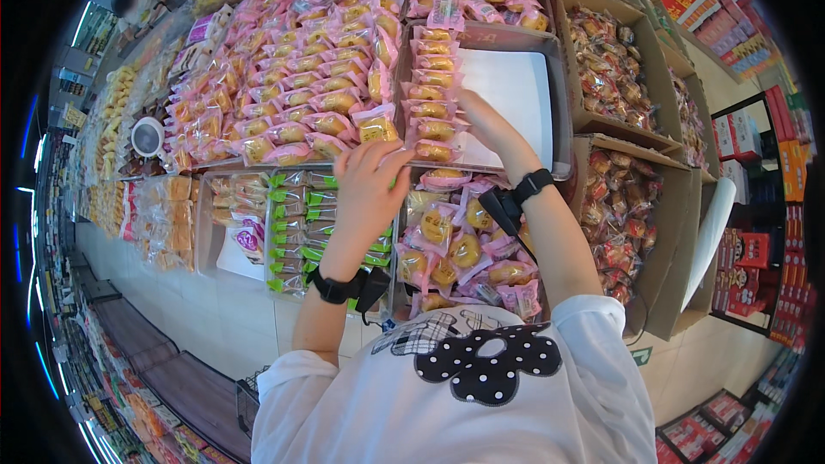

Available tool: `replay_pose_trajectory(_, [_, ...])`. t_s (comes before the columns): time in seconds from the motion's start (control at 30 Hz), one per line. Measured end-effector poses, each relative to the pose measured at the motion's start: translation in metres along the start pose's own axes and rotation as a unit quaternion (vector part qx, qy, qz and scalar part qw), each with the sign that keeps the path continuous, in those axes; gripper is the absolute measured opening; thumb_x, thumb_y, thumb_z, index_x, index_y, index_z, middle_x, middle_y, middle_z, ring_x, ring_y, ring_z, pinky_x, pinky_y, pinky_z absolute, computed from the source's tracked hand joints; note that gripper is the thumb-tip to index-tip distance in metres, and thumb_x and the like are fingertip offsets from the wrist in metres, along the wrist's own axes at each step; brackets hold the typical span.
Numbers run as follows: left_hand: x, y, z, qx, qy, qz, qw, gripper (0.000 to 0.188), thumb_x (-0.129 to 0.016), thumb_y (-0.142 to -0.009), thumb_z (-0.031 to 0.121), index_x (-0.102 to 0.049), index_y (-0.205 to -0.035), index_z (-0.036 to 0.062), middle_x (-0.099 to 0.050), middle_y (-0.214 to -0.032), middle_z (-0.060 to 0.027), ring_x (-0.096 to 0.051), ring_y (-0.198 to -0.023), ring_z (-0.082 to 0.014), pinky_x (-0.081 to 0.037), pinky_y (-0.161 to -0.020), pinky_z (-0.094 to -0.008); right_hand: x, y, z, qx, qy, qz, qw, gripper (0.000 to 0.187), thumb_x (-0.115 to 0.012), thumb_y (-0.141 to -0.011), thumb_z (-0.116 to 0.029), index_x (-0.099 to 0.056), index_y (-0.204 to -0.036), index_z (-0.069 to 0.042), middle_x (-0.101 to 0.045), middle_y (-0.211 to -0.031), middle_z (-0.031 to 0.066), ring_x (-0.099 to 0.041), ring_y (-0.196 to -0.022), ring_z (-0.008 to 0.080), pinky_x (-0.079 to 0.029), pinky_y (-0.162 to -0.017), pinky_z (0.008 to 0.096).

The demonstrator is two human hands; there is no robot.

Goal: Organizing and tidying individually wrapped snack packages on supermarket shelves.

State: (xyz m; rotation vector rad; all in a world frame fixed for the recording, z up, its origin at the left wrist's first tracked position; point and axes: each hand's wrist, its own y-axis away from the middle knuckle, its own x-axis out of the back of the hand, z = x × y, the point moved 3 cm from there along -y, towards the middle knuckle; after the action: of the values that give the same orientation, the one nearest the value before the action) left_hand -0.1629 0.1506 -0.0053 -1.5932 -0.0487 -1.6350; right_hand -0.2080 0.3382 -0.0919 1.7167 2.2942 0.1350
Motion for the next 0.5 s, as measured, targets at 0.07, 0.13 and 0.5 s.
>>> replay_pose_trajectory(0.07, [0.015, 0.016, -0.009, 0.032, 0.010, 0.012, 0.999, 0.023, -0.062, -0.070, 0.009, -0.061, -0.092, 0.0129, -0.057, -0.095, 0.0007, -0.051, -0.096, -0.0187, -0.032, -0.084, -0.0346, -0.004, 0.014, -0.007, -0.044, -0.134, 0.162, 0.977, 0.087, -0.039, -0.081, -0.064, -0.013, -0.137, -0.003, -0.017, -0.141, 0.0129, -0.017, -0.130, 0.0271, -0.019, -0.102, 0.0452])
replay_pose_trajectory(0.13, [0.029, 0.030, -0.014, 0.073, 0.027, 0.019, 0.997, 0.023, -0.062, -0.070, 0.007, -0.061, -0.093, 0.0127, -0.058, -0.095, 0.0006, -0.052, -0.093, -0.0182, -0.032, -0.083, -0.0348, 0.014, 0.002, 0.011, -0.014, -0.174, 0.234, 0.956, 0.087, -0.038, -0.081, -0.064, -0.012, -0.138, -0.004, -0.015, -0.142, 0.0137, -0.015, -0.131, 0.0265, -0.017, -0.103, 0.0450])
replay_pose_trajectory(0.5, [0.034, 0.069, -0.019, 0.124, 0.038, 0.025, 0.991, 0.022, -0.061, -0.071, 0.004, -0.060, -0.091, 0.0117, -0.058, -0.093, -0.0001, -0.053, -0.091, -0.0190, -0.033, -0.083, -0.0348, -0.018, -0.021, -0.021, 0.037, -0.304, 0.217, 0.927, 0.064, -0.024, -0.088, -0.059, -0.039, -0.123, -0.007, -0.049, -0.114, 0.0128, -0.047, -0.106, 0.0265, -0.040, -0.089, 0.0417])
